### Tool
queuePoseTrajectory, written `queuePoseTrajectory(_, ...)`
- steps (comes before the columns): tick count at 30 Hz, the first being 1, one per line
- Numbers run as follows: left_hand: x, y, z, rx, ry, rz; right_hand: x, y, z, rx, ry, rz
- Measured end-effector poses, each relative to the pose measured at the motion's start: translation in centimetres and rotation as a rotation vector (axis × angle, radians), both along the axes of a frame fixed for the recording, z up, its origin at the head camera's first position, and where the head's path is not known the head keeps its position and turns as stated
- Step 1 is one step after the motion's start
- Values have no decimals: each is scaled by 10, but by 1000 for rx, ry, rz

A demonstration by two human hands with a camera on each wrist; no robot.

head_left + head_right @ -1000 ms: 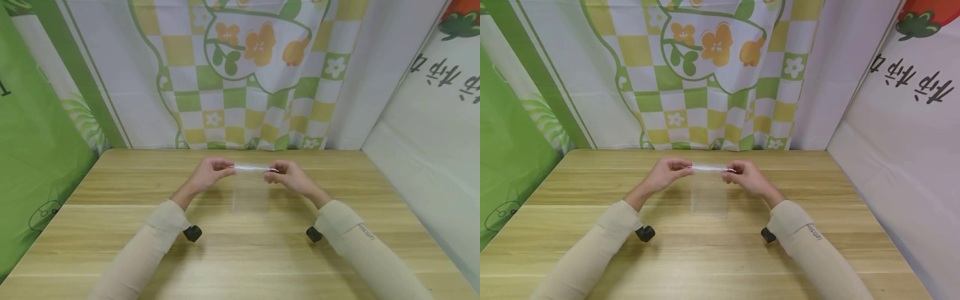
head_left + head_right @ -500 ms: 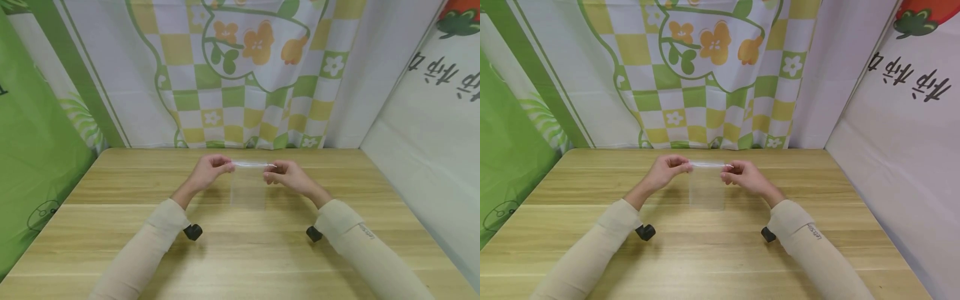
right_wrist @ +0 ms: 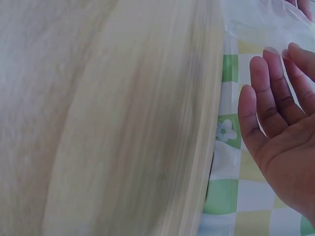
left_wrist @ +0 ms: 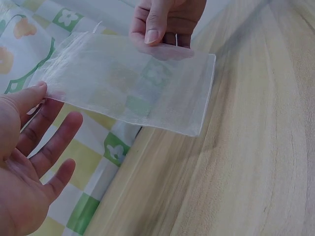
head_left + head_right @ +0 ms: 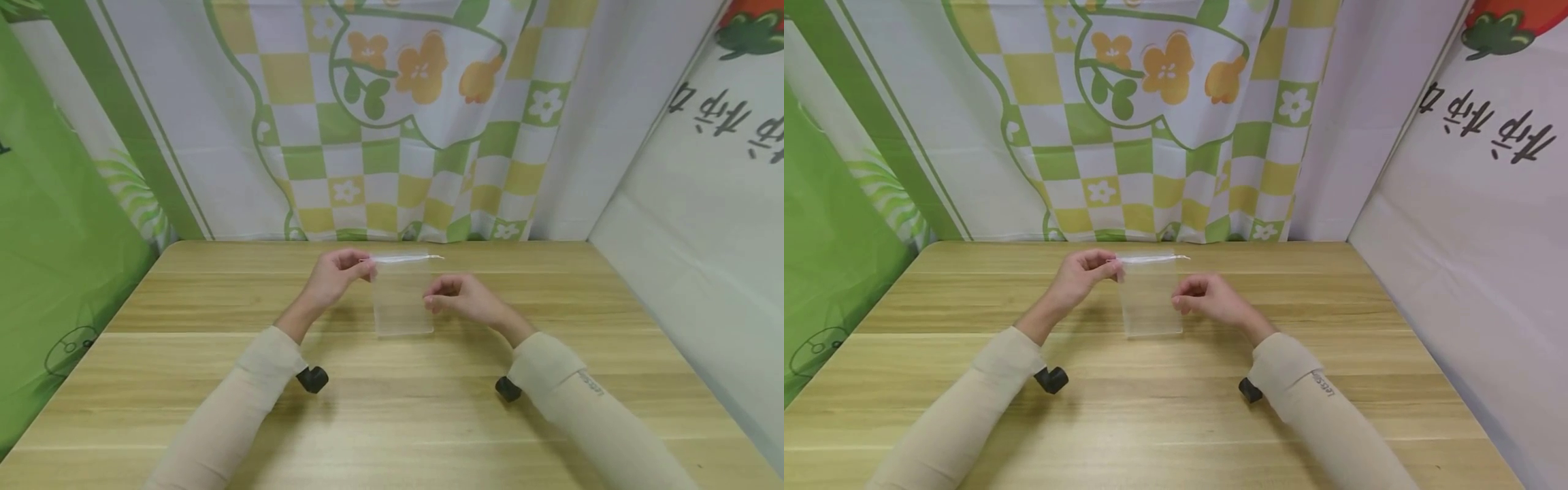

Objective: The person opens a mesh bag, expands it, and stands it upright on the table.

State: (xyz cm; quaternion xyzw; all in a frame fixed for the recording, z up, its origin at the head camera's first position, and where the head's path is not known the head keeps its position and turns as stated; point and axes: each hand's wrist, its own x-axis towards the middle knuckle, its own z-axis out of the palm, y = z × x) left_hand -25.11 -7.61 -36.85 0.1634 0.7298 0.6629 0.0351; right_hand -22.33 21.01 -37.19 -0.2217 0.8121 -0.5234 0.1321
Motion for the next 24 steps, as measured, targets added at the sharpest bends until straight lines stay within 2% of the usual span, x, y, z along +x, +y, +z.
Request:
queuePoseTrajectory(4,-2,-1,-2,15,-10,7,2,-2,2,-20,-7,-9)
queuePoseTrajectory(9,-4,-3,-6,39,-22,-24,0,-4,4,-52,-9,-56)
queuePoseTrajectory(17,3,-4,-13,-20,-75,-105,-4,-4,9,-88,46,-121)
queuePoseTrajectory(24,10,-1,-17,-91,-122,-126,-6,-5,12,-121,58,-143)
